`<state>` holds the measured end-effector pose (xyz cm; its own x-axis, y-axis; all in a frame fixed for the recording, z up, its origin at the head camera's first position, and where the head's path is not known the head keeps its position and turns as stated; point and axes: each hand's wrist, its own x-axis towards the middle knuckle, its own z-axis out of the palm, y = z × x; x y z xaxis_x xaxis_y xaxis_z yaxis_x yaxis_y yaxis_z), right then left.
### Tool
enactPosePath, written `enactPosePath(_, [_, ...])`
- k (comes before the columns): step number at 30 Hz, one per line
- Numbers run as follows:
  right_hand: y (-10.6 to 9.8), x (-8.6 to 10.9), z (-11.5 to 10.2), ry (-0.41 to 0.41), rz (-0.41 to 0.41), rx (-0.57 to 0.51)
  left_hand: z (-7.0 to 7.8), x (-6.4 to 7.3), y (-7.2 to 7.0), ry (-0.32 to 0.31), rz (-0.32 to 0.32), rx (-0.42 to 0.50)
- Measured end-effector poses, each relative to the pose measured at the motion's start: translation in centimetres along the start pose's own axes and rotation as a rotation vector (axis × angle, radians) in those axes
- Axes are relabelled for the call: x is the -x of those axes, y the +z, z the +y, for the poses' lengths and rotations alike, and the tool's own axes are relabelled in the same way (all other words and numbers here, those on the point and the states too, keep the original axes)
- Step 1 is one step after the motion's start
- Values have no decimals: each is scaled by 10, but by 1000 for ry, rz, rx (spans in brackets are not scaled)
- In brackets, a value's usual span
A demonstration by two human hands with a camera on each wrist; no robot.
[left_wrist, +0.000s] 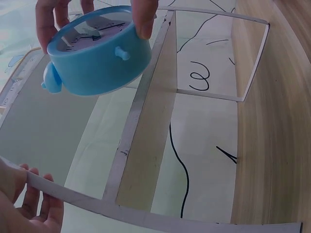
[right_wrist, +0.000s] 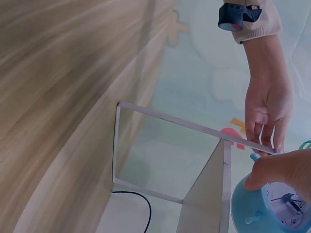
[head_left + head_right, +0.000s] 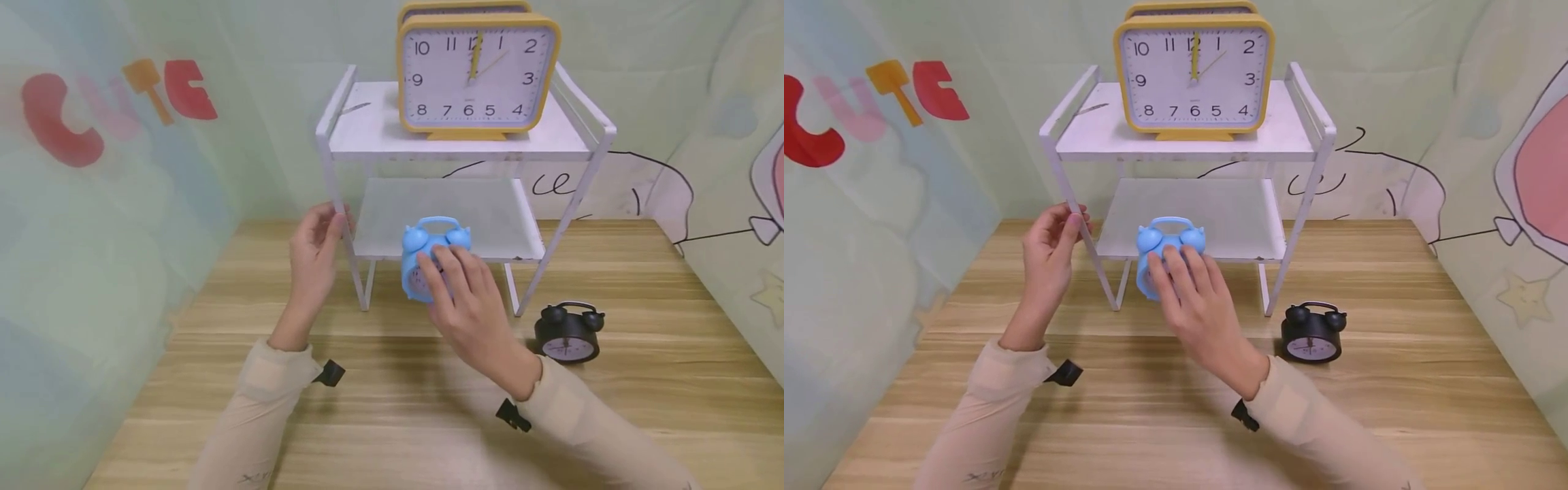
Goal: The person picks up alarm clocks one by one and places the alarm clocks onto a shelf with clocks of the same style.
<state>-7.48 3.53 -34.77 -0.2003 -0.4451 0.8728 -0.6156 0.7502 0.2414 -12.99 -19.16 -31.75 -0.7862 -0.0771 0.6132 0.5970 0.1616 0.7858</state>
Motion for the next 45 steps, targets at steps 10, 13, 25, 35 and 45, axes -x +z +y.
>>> enactPosePath(10, [11,-12,6,12,4,-5,-3,-2,-1,14,-9,-14])
enactPosePath(13, [14,-18,7,8,12,-4,-3,-1,-1,3,-3,-6])
enactPosePath(25, [32,-45,11,-4,23,23,-4,-1,-2,13,18,14])
enactPosePath(35, [50,-56,11,12,19,26,-6,0,-2,18,14,20])
enactPosePath(45, [64,-64,11,29,-19,14,-4,-1,-2,32,17,25])
